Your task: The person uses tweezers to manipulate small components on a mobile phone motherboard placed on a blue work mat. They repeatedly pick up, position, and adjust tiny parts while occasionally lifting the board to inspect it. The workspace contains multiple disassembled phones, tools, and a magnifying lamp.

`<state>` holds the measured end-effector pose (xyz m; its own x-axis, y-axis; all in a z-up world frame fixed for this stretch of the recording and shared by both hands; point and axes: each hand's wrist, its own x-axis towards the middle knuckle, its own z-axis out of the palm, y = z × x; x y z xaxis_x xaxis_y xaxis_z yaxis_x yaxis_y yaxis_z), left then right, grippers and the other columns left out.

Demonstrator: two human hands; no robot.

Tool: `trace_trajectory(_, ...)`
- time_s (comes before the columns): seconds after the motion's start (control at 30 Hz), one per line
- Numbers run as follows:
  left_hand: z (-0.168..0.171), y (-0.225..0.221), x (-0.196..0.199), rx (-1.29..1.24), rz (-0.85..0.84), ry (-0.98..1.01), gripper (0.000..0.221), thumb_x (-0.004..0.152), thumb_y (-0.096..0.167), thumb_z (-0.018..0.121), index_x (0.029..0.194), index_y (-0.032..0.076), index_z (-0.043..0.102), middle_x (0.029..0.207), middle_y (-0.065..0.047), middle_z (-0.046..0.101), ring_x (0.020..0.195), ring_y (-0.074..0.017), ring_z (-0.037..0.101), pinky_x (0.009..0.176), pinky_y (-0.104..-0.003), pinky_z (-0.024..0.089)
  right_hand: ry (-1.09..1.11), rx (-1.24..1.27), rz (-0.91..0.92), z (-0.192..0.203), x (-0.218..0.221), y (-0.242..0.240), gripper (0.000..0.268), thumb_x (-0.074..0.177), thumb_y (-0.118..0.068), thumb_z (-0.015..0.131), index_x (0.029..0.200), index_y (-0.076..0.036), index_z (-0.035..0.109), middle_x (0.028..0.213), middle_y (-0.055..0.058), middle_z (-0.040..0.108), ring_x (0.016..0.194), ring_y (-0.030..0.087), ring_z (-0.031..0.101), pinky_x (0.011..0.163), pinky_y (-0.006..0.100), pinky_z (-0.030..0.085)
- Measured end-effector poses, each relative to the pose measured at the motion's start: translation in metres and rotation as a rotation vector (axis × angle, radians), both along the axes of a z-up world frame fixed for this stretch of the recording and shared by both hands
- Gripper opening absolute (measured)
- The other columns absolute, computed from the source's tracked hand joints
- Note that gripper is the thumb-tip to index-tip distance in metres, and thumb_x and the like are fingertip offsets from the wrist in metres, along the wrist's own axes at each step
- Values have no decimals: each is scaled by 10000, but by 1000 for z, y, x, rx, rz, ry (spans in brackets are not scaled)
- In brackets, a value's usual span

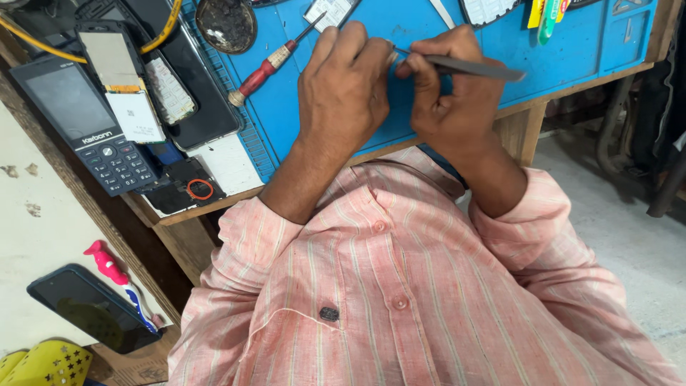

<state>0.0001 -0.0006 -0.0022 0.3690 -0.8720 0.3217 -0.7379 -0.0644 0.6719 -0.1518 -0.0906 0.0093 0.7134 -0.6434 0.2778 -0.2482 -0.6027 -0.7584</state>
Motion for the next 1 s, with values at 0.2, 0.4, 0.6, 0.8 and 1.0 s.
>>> trace_trajectory(0.2,3,4,0,-22,1,46,107,942,83,742,997,94,651,966,-84,512,903,-306,546,746,-429,497,-97,341,-49,3,6,-3,162,1204,-86,616,1102,29,569,872,97,726,783,97,730,685,207,581)
trace_trajectory(0.4,4,0,0,-12,-6,10,110,940,90,763,969,102,658,946,-78,511,882,-294,542,738,-425,491,-26,280,25,6,0,-17,172,1209,-57,615,1072,40,579,850,102,750,766,110,741,689,203,584)
trace_trajectory(0.6,5,1,2,4,9,8,127,905,40,751,980,103,670,941,-74,516,886,-290,553,760,-417,500,-39,277,55,10,6,-19,142,1205,-22,616,1083,42,579,898,106,755,830,121,765,742,220,617)
trace_trajectory(0.8,7,0,5,-4,-4,74,124,923,70,772,1011,85,685,944,-80,526,880,-285,560,757,-416,495,-53,262,75,14,8,-23,120,1181,17,636,1080,57,587,971,120,715,876,137,765,763,229,635)
trace_trajectory(1.0,8,0,5,19,-2,73,125,933,113,790,989,75,684,943,-90,527,888,-300,565,761,-432,486,-68,297,27,17,12,-22,87,1075,75,675,1129,91,608,1018,157,676,893,166,714,766,253,593)
